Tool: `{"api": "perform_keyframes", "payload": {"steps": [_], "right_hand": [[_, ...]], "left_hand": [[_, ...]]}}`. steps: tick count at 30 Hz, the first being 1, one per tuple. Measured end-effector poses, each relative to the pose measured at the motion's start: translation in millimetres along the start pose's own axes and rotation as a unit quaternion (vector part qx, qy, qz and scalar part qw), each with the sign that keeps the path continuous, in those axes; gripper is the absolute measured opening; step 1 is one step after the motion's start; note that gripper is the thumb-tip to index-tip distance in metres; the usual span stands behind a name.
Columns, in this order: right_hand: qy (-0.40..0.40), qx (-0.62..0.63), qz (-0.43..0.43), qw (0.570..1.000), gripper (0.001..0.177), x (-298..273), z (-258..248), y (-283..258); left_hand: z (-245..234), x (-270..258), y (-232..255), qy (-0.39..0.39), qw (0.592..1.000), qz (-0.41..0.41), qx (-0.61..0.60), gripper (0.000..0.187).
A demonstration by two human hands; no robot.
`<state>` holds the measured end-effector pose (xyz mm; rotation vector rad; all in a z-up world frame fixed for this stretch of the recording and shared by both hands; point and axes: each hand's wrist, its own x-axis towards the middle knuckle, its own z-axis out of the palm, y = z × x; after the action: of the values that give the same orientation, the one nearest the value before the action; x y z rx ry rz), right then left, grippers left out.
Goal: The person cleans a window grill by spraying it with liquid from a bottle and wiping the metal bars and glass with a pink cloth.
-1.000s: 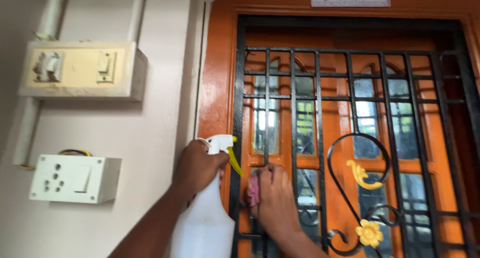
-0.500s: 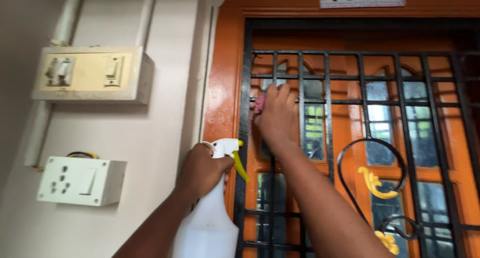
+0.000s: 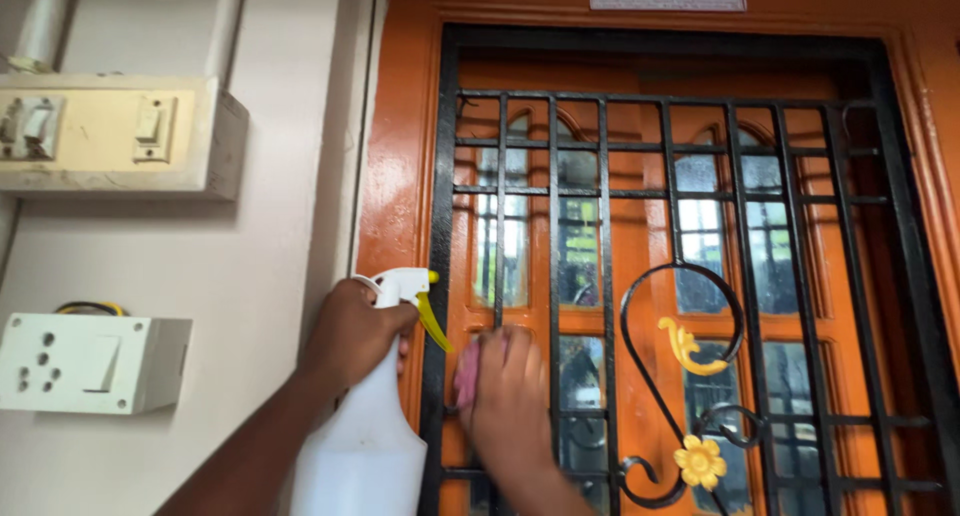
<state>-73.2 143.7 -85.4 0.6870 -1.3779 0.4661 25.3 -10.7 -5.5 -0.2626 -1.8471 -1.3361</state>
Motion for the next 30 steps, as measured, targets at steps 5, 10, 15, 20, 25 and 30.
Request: {"api": "perform_keyframes", "payload": {"steps": [5,10,15,20,25,30], "right_hand": [[-0.059,0.024,0.048,0.997,0.057,-10.9,0.4,-0.8],[0.003,0.004,0.011,1.0,0.048,29.3,12.4,8.4],[0.048,-0.058,0.024,0.997,0.039,113.6,30.3,22.9],[0.058,-0.062,0.034,0.996,0.056,174.9,34.1,29.1],[0.095,-0.072,-0.002,0.993,0.061,155.8,35.2,30.4],[0.043,-0.032,0.029,0.998,0.038,79.7,28.2,18.6]], "left_hand": [[-0.6,-3.1,2.1,-0.004,1.0,-0.006,0.007,0.014],[0.0,-4.4,2.4,0.012,1.0,-0.014,0.004,0.014],[0.4,-4.3,6.1,0.016,1.0,-0.019,0.02,0.016],[-1.4,-4.8,6.6,0.005,0.999,-0.03,0.013,0.015],[-1.1,-2.3,3.3,0.009,1.0,-0.02,-0.013,0.018],[-1.5,-1.8,1.7,0.012,1.0,-0.022,0.003,0.019]]}}
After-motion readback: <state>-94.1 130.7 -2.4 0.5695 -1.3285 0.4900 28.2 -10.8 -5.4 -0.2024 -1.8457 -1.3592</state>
